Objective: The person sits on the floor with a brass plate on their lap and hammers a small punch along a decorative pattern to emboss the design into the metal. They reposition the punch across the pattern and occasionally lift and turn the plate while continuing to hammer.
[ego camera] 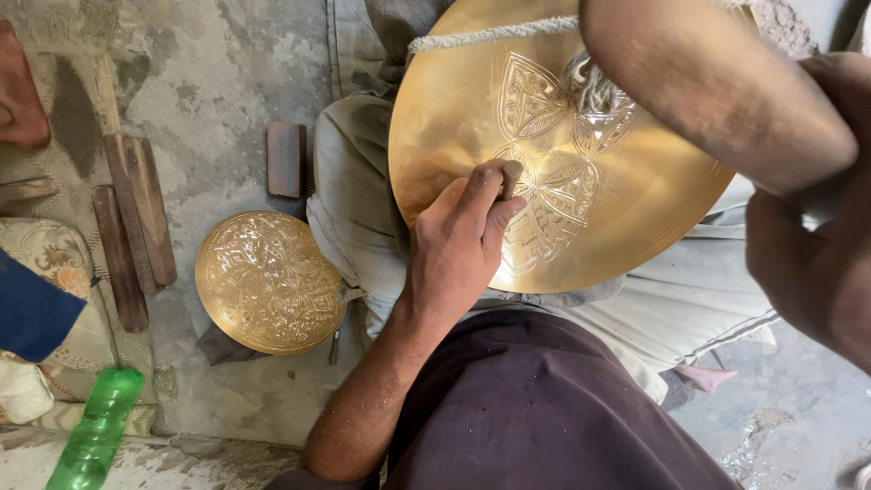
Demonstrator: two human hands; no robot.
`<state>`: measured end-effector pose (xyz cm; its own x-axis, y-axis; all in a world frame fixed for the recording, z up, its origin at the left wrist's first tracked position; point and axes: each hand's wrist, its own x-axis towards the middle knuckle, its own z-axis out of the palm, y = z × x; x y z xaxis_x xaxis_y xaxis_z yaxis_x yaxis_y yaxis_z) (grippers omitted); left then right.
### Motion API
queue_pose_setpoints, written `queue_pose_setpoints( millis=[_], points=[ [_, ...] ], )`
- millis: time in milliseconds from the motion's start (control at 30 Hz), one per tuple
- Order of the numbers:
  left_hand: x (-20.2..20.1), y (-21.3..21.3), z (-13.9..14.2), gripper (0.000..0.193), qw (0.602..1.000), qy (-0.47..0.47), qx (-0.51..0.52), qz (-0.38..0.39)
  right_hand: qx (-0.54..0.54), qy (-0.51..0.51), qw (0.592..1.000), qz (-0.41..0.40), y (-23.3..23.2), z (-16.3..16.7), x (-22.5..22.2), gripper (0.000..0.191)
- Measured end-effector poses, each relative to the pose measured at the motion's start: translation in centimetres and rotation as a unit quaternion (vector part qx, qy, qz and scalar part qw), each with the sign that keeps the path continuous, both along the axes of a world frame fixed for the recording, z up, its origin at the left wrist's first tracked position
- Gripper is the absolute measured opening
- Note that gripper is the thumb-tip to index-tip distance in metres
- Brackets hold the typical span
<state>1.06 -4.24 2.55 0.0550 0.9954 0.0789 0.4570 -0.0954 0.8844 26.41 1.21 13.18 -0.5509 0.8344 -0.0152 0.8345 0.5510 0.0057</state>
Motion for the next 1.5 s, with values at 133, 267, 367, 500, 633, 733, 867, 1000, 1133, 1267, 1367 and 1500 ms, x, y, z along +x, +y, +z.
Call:
queue_pose_setpoints(
  millis=[133,267,367,500,633,733,867,1000,1133,1267,1367,1500],
  points=[
    [-0.2,0.1,-0.2,0.030,0.999,0.039,0.005,-0.013,0.021,0.022,0.999,-0.011,-0.3,0.0,-0.2,0.053],
    [-0.2,0.1,-0.4,0.031,1.000,-0.008,0.006,-0.017,0.002,0.150,0.989,-0.008,0.0,0.0,0.0,0.043],
    [-0.2,0.0,-0.6,0.033,1.000,0.006,0.003,-0.016,-0.020,0.101,0.995,-0.018,0.3,0.5,-0.2,0.044],
    [-0.2,0.0,-0.5,0.032,1.000,-0.003,0.016,-0.012,-0.023,0.028,0.998,-0.041,-0.6,0.6,-1.1,0.044],
    [-0.6,0.3,0.1,0.029,0.999,0.032,-0.006,-0.026,-0.028,0.026,0.996,-0.079,-4.0,-0.6,0.9,0.046],
    [-1.5,1.0,0.8,0.021,0.997,-0.070,-0.018,0.014,-0.094,0.124,0.972,-0.178,-6.6,-2.9,4.5,0.046],
    [-2.1,2.5,1.0,0.031,0.996,-0.034,-0.035,-0.078,-0.225,0.108,0.863,-0.440,-9.8,-7.2,6.8,0.023],
    [-1.7,3.4,1.2,0.038,0.987,0.038,-0.010,-0.157,-0.119,0.258,0.873,-0.397,-11.3,-8.8,6.8,0.046],
    [-1.6,4.1,1.2,0.039,0.979,0.075,-0.020,-0.189,-0.099,0.380,0.824,-0.409,-10.8,-8.5,5.2,0.049],
    [-1.4,4.3,1.1,0.039,0.980,0.063,-0.014,-0.190,-0.099,0.418,0.840,-0.332,-8.9,-6.9,2.8,0.024],
    [-1.3,4.1,1.2,0.037,0.977,0.075,-0.017,-0.199,-0.020,0.143,0.961,-0.236,-6.9,-4.3,1.5,0.031],
    [-1.4,4.1,1.4,0.038,0.978,0.069,-0.020,-0.195,-0.078,0.255,0.908,-0.324,-5.1,-1.9,-1.3,0.034]
  ],
)
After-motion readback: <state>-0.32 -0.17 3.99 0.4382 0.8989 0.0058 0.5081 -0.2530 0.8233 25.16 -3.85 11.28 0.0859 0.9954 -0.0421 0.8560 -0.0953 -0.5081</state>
